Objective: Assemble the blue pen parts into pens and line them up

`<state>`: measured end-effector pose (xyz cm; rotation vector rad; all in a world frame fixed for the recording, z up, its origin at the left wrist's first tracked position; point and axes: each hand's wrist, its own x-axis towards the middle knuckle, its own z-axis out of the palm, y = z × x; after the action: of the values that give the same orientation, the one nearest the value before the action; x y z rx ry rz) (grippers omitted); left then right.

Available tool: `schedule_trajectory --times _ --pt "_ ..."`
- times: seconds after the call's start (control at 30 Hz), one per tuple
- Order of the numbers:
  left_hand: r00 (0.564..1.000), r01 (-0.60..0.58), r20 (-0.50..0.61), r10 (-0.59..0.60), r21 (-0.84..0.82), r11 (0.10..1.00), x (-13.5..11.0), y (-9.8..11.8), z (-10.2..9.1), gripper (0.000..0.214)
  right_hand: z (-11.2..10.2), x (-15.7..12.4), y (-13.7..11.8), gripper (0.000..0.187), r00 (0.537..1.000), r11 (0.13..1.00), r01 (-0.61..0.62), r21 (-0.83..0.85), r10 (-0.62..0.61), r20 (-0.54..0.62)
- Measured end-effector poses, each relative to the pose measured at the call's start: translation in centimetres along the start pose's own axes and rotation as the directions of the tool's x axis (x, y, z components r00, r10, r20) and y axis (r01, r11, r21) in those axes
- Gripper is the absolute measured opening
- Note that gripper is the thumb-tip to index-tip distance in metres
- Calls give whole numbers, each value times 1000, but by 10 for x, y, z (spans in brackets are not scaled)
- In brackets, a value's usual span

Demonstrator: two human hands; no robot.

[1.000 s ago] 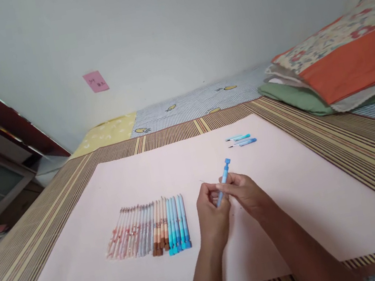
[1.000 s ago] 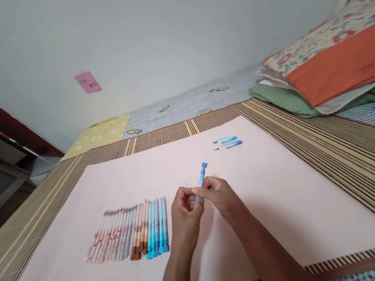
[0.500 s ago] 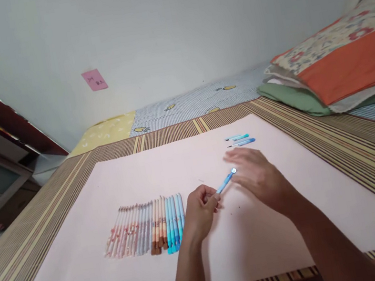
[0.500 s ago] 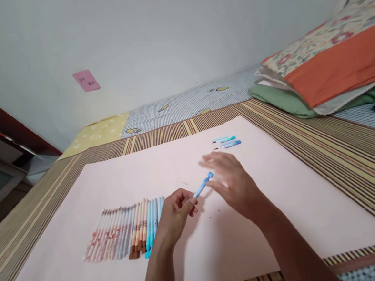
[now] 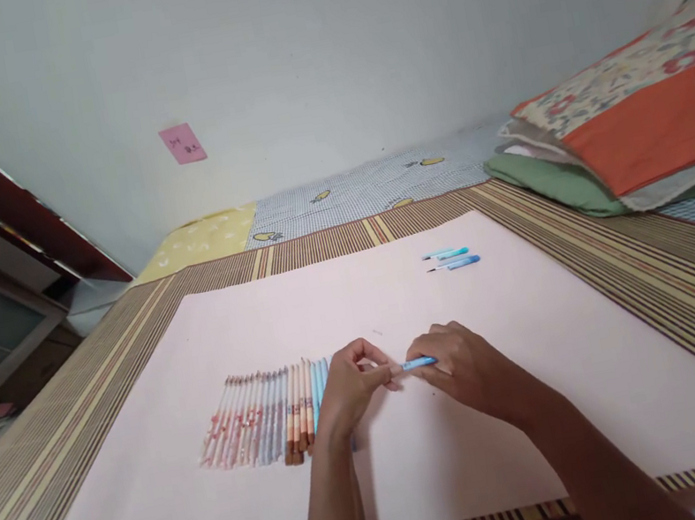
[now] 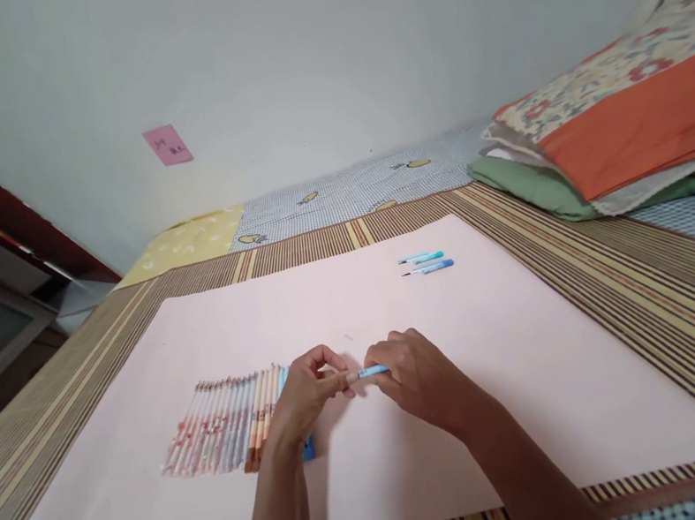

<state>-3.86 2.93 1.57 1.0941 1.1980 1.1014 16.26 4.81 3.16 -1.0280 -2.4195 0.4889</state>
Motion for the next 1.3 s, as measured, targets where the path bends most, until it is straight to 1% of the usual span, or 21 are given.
schedule_trajectory --times 0.03,0.07,0.13,0.17,0.23,0.3,0.4,0.53,0.6,0.73,0.83,0.93,1.03,1.1,1.23,1.3 --pt "1000 11 -20 -13 -51 999 -1 0 -2 30 0 0 0 20 1000 999 -28 24 28 6" --pt "999 26 -32 -31 -137 990 -1 1 -4 32 0 0 -1 19 998 997 -61 49 61 9" --pt "996 59 -38 -75 -329 943 -3 1 -5 34 1 -1 0 17 992 987 -128 94 127 14" --pt "995 70 -43 -95 -399 914 -3 1 -5 36 1 -1 0 17 988 981 -156 113 156 11" --pt "991 72 -68 -117 -467 881 -2 -1 -2 39 3 -2 1 17 982 972 -185 143 187 -1" --pt "985 44 -120 -120 -501 864 0 -4 2 43 5 -2 2 17 983 973 -175 149 180 -21" --pt "972 7 -197 -132 -534 845 3 -9 9 46 9 -2 2 20 990 987 -134 92 137 -29" --pt "944 10 -272 -187 -543 840 4 -10 17 48 15 0 1 20 988 988 -152 -23 152 -22" --pt "943 19 -273 -191 -531 847 4 -11 19 47 18 1 1 21 988 986 -154 -62 153 -22" --pt "959 2 -245 -144 -501 866 3 -13 19 42 22 0 3 27 991 986 -132 -100 130 -29" --pt "965 -11 -227 -129 -528 849 2 -13 19 39 23 -2 5 29 987 987 -158 -22 159 11" --pt "982 -4 -156 -110 -591 807 -1 -11 21 44 22 -3 6 32 973 968 -224 118 213 93" --pt "991 -28 -117 -60 -634 773 -3 -7 24 45 24 -1 6 36 966 949 -253 188 237 105" --pt "991 -55 -128 -37 -647 760 -3 -7 26 41 26 1 6 37 965 946 -260 193 247 86" --pt "975 -124 -220 -22 -626 770 -1 -10 33 33 29 2 5 37 969 946 -246 212 235 79" --pt "977 -143 -214 8 -621 771 -1 -12 36 32 28 1 5 37 972 941 -236 245 222 81"
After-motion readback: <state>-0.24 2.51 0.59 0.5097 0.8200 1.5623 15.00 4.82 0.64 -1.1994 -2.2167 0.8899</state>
